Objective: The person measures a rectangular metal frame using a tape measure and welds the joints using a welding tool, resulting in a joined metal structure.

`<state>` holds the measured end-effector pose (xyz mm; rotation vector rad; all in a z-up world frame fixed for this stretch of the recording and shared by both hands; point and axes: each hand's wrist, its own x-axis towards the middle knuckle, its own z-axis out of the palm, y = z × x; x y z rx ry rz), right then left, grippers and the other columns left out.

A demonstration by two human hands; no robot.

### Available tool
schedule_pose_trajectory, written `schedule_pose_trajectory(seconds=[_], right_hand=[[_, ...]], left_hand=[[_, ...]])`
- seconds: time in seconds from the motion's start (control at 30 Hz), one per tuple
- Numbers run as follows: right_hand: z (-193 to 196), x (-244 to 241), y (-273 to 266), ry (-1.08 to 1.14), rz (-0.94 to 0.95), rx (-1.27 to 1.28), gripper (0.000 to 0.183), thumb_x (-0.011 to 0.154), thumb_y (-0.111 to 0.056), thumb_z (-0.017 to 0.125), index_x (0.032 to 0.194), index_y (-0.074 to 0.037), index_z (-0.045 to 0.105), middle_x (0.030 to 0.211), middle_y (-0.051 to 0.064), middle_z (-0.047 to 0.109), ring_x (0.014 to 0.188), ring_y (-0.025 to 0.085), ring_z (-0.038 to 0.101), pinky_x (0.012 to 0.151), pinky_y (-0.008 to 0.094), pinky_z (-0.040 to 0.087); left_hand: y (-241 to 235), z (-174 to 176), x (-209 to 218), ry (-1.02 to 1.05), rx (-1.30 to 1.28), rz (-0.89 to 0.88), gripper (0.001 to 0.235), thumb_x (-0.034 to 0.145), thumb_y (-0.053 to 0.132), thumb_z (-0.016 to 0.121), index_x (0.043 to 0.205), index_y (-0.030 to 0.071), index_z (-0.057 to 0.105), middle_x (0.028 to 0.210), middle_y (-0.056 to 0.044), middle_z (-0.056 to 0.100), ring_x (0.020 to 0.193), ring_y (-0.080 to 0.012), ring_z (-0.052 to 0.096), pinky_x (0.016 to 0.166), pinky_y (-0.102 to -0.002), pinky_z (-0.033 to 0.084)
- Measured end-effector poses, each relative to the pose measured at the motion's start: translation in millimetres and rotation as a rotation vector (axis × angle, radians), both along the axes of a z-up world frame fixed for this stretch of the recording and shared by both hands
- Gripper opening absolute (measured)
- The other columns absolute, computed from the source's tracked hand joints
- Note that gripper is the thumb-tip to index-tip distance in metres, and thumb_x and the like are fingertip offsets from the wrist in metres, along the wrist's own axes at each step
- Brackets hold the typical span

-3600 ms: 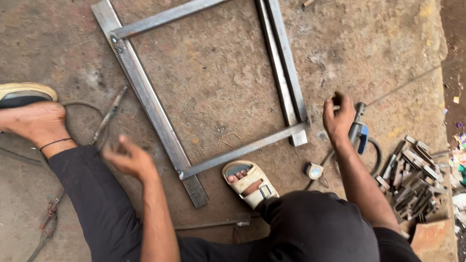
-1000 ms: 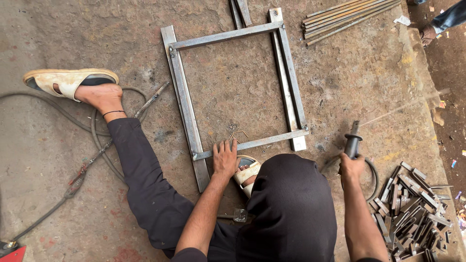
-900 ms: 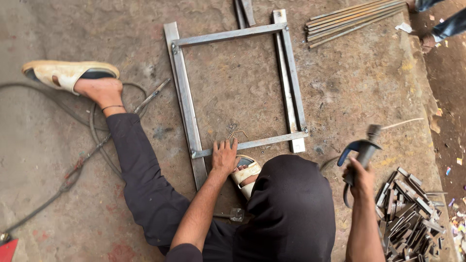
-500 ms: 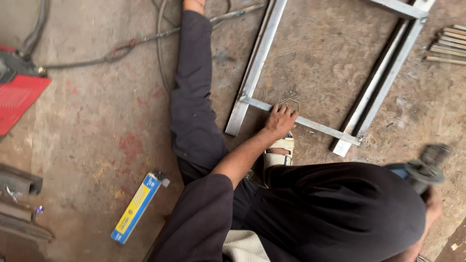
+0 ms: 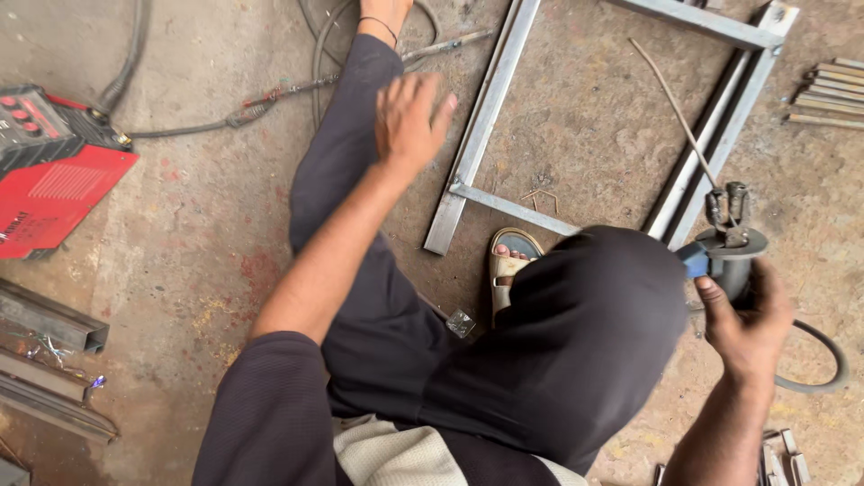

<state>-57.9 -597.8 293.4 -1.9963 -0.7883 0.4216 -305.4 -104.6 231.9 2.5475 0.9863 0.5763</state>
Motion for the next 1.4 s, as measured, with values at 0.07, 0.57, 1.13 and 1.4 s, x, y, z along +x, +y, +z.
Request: schedule_pose_trajectory(seconds=[0.07, 0.57, 1.13, 1.4], right_hand=[[8.0, -2.6, 6.0, 0.014, 0.003, 0.039, 0.056, 0.102, -0.017, 0.081, 0.144, 0.009, 0.055, 0.124, 0.016, 0.07, 0.112, 0.018, 0.07, 0.105, 0.032, 0.059], [36.8, -2.5, 10.0, 0.074, -0.012, -0.127, 0.061, 0.094, -0.018, 0.076, 0.148, 0.005, 0.056, 0.114, 0.01, 0.071, 0.104, 0.012, 0.067, 0.089, 0.025, 0.055], [15.9, -26.3, 85.9, -0.067, 0.035, -0.481, 0.066, 0.078, -0.017, 0.085, 0.137, 0.003, 0.063, 0.091, 0.014, 0.072, 0.082, 0.015, 0.068, 0.072, 0.03, 0.055], [11.2, -16.7, 80.8, 0.026, 0.051, -0.331, 0.068, 0.083, -0.025, 0.08, 0.141, 0.003, 0.057, 0.106, 0.014, 0.074, 0.095, 0.018, 0.072, 0.08, 0.032, 0.06]], left_hand=[[22.7, 28.7, 14.3, -0.064, 0.086, 0.015, 0.032, 0.101, 0.034, 0.067, 0.123, 0.011, 0.067, 0.111, -0.011, 0.068, 0.11, -0.0317, 0.062, 0.092, -0.05, 0.045], [116.8, -120.1, 61.3, 0.716, -0.014, 0.107, 0.046, 0.095, 0.042, 0.07, 0.129, 0.012, 0.065, 0.128, -0.015, 0.065, 0.124, -0.0321, 0.055, 0.102, -0.051, 0.041], [181.4, -224.1, 38.0, 0.773, -0.075, -0.086, 0.042, 0.108, 0.046, 0.054, 0.131, 0.012, 0.065, 0.133, -0.018, 0.065, 0.123, -0.0319, 0.058, 0.105, -0.054, 0.043], [157.4, -235.3, 27.2, 0.694, -0.019, -0.096, 0.031, 0.103, 0.042, 0.065, 0.126, 0.021, 0.068, 0.129, -0.009, 0.067, 0.128, -0.0288, 0.058, 0.105, -0.051, 0.043]])
